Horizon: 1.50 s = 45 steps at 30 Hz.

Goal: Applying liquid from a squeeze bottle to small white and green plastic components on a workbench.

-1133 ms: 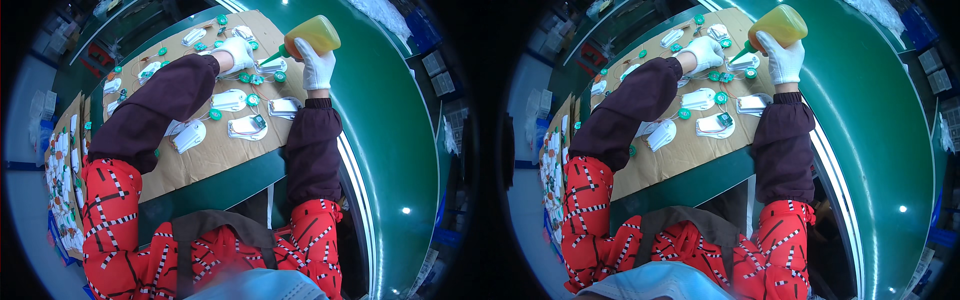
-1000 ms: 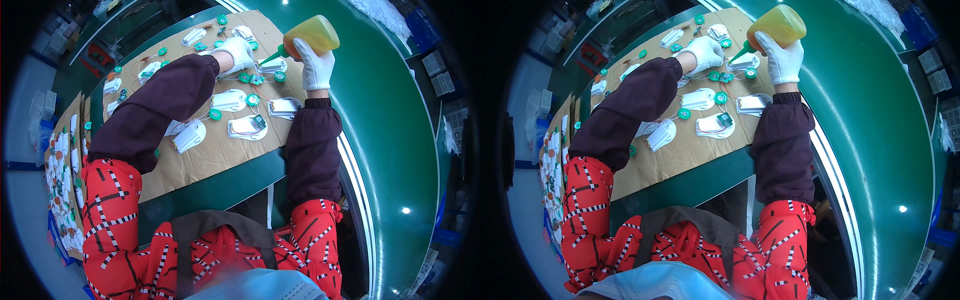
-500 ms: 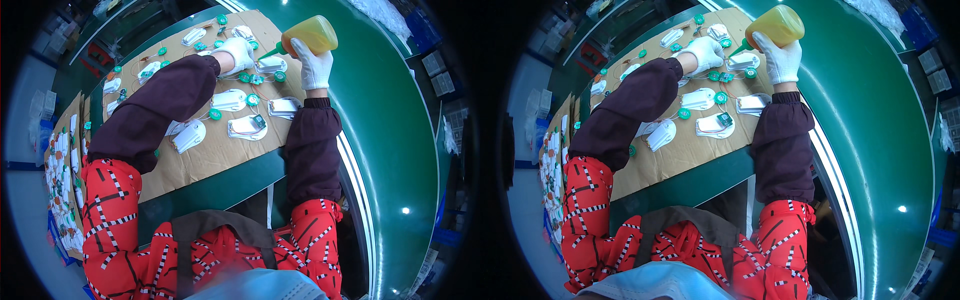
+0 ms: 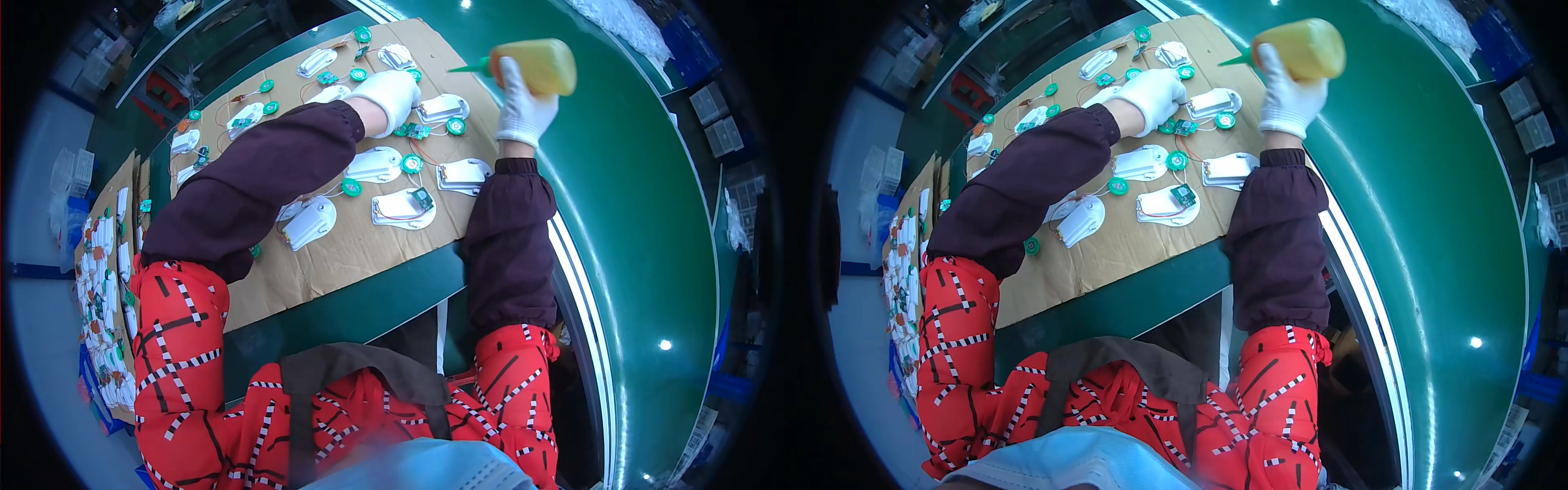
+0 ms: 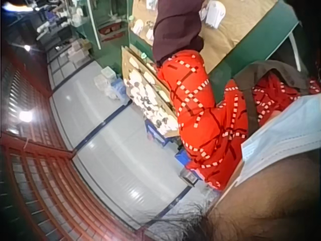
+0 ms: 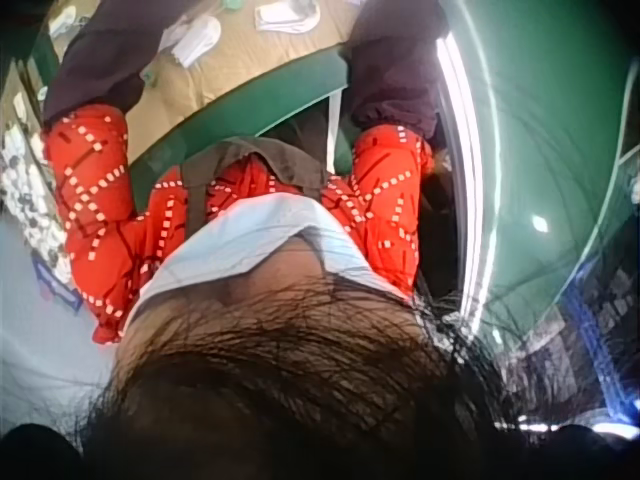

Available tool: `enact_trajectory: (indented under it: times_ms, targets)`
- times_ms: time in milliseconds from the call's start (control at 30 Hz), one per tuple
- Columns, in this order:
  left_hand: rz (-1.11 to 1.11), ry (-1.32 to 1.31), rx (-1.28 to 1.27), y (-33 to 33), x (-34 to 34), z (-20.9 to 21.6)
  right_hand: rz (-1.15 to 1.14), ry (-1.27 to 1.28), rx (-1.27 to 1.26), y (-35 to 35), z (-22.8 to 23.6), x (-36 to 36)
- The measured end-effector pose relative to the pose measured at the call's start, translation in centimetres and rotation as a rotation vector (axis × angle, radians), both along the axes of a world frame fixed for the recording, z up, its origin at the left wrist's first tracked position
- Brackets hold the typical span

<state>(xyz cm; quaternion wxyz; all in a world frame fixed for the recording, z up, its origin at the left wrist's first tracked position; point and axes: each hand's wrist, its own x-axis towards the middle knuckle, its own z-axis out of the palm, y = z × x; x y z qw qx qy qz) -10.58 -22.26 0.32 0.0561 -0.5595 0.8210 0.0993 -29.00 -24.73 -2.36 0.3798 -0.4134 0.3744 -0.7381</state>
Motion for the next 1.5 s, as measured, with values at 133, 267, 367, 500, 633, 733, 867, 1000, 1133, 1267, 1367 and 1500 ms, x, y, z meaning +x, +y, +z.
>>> enact_trajectory:
  times_ms: [133, 267, 367, 500, 633, 733, 867, 1000, 1133, 1267, 1367, 1500]
  targets:
    - [-0.078, -0.111, -0.146, 0.4, -0.7, 1.2, -0.094, -0.302, -0.019, -0.1, 1.3, -1.8]
    - [-0.104, 0.165, -0.304, -0.2, 1.3, 1.8, -0.097, -0.442, -0.012, -0.1, 1.1, -1.8]
    - [0.081, 0.28, -0.36, -2.7, 2.7, 4.6, -0.061, -0.503, -0.033, -0.6, 1.2, -2.3]
    - [0.403, 0.488, -0.258, -6.1, 5.7, 5.8, -0.047, -0.543, -0.016, -0.5, 1.5, -1.9]
    - [0.245, 0.172, -0.095, -7.2, 4.5, 3.9, -0.037, -0.511, -0.014, -0.4, 1.0, -2.0]
    - [0.144, 0.003, -0.103, -7.6, 4.1, 1.5, -0.017, -0.506, -0.011, -0.2, 0.9, -0.9]
    - [0.2, -0.199, -0.057, -7.9, 1.4, 1.2, -0.014, -0.504, -0.008, -0.2, 1.0, -1.4]
    - [0.253, -0.315, -0.101, -7.6, 0.9, 1.1, -0.034, -0.506, -0.006, -0.4, 0.7, -1.3]
    - [0.241, -0.385, -0.061, -8.8, 3.5, -1.5, -0.019, -0.53, 0.015, -0.6, 0.9, -0.2]
    - [0.34, -0.236, -0.013, -7.7, 2.0, 0.0, -0.019, -0.523, 0.003, -0.8, 0.7, -0.9]
    - [0.317, -0.156, 0.083, -6.8, 2.0, 1.4, -0.006, -0.512, -0.015, -0.4, 1.3, -0.9]
    - [0.209, 0.021, 0.084, -5.8, 4.0, 1.3, 0.05, -0.425, -0.108, 0.5, 2.3, -0.3]
